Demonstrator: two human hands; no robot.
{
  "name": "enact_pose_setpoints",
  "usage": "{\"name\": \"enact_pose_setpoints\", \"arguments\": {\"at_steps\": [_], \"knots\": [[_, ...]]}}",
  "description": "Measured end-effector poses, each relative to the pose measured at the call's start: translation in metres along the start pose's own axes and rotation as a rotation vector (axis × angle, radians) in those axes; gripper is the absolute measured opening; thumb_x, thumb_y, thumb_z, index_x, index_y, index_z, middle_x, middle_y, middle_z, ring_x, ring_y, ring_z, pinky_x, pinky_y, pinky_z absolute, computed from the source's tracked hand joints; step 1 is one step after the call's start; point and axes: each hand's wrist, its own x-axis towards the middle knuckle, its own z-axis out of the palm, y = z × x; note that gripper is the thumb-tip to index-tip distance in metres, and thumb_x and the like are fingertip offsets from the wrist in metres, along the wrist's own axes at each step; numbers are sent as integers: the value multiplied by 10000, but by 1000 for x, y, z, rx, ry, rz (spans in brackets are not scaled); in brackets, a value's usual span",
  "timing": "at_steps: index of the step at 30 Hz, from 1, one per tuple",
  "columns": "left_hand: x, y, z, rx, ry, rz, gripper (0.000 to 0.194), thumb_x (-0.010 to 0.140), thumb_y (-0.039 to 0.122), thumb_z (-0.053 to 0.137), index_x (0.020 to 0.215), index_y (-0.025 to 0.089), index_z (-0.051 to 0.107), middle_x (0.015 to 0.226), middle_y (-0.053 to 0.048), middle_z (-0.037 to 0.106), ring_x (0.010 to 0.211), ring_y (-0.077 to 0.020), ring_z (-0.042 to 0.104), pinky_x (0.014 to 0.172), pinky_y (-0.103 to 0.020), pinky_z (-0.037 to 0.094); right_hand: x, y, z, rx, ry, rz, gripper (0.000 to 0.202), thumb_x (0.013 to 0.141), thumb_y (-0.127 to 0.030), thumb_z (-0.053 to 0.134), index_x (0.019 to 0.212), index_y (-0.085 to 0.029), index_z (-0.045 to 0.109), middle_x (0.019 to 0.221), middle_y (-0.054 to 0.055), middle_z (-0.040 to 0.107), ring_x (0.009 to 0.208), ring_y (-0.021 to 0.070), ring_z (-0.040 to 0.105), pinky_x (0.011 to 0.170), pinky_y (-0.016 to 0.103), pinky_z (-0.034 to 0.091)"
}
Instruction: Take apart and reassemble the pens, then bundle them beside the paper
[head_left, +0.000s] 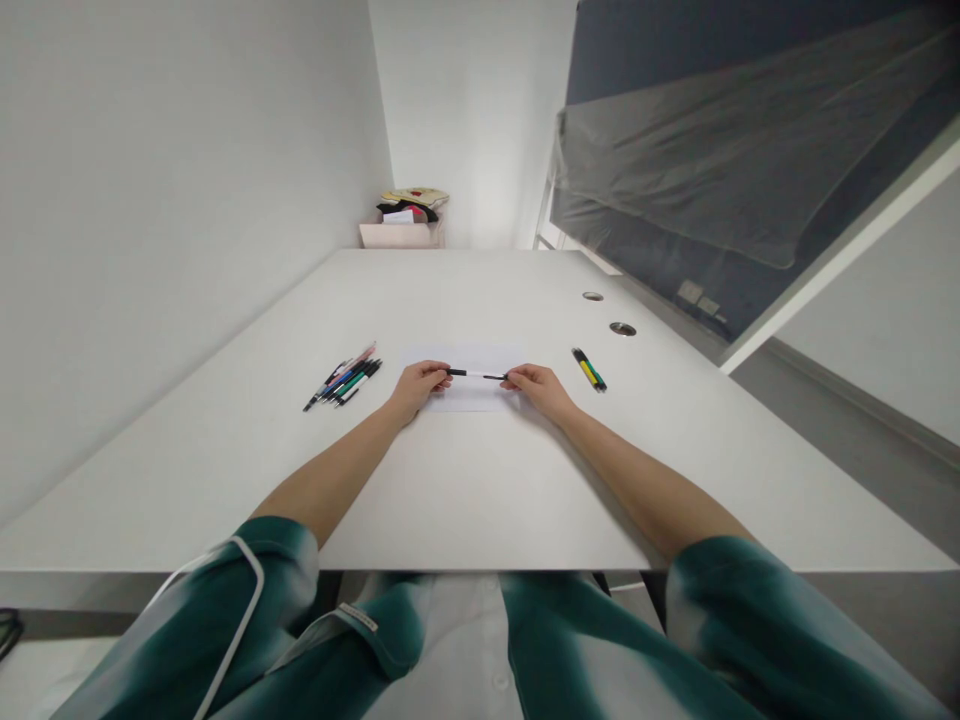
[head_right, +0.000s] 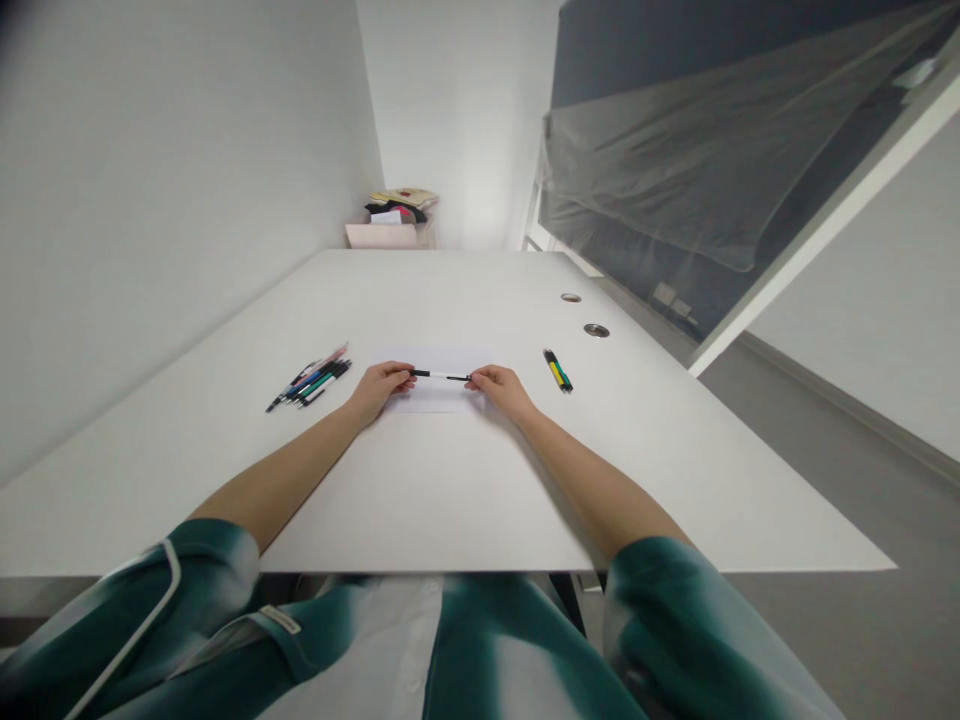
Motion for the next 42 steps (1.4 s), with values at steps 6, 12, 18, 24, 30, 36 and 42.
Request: {"name": "enact_pose_setpoints", "arguments": {"at_steps": [6, 12, 18, 24, 30, 36, 42], "knots": [[0, 0, -2, -9, -9, -45, 267, 667, 248, 772, 873, 106, 675, 781, -85, 732, 679, -139, 664, 695, -286, 535, 0, -1, -1, 115, 13, 40, 308, 665, -436, 778, 805, -184, 668, 758, 75, 746, 750, 189, 688, 801, 355, 524], [2, -2, -4, -12, -23, -43, 269, 673, 255, 785, 833, 131, 608, 768, -83, 735, 692, -152, 685, 667, -278, 541, 1, 0, -3, 167, 15, 65, 321, 615, -388, 815, 801, -183, 653, 763, 75, 745, 757, 189, 693, 783, 344, 523], [2, -2, -5, -47, -36, -43, 200, 715, 206, 736, 841, 121, 606, 786, -89, 733, 708, -146, 688, 684, -273, 546, 1, 0, -2, 149, 18, 63, 309, 627, -401, 798, 797, -190, 647, 778, 72, 749, 774, 190, 691, 785, 342, 517], [3, -2, -6, -59, -41, -50, 182, 738, 194, 726, 848, 124, 599, 815, -102, 736, 750, -157, 702, 701, -273, 549, 1, -1, -2, 136, 36, 68, 307, 612, -393, 806, 786, -197, 645, 778, 71, 749, 778, 198, 690, 792, 352, 517], [4, -4, -8, -75, -56, -46, 214, 733, 206, 749, 852, 124, 590, 829, -102, 737, 752, -159, 705, 714, -282, 560, 0, 1, -3, 139, 20, 41, 323, 613, -402, 799, 808, -194, 647, 796, 74, 749, 805, 200, 691, 810, 353, 509], [2, -3, -8, -80, -68, -41, 208, 734, 196, 745, 852, 119, 593, 820, -102, 734, 748, -158, 701, 719, -288, 556, 1, 1, -3, 123, 10, 34, 345, 600, -428, 792, 805, -196, 640, 793, 70, 746, 794, 195, 683, 804, 345, 498], [2, -2, -9, -79, -72, -26, 238, 703, 201, 763, 852, 121, 595, 790, -76, 708, 754, -155, 689, 718, -287, 543, -1, -3, -2, 102, 13, 21, 345, 582, -446, 789, 781, -207, 638, 782, 53, 728, 774, 188, 653, 770, 336, 483]]}}
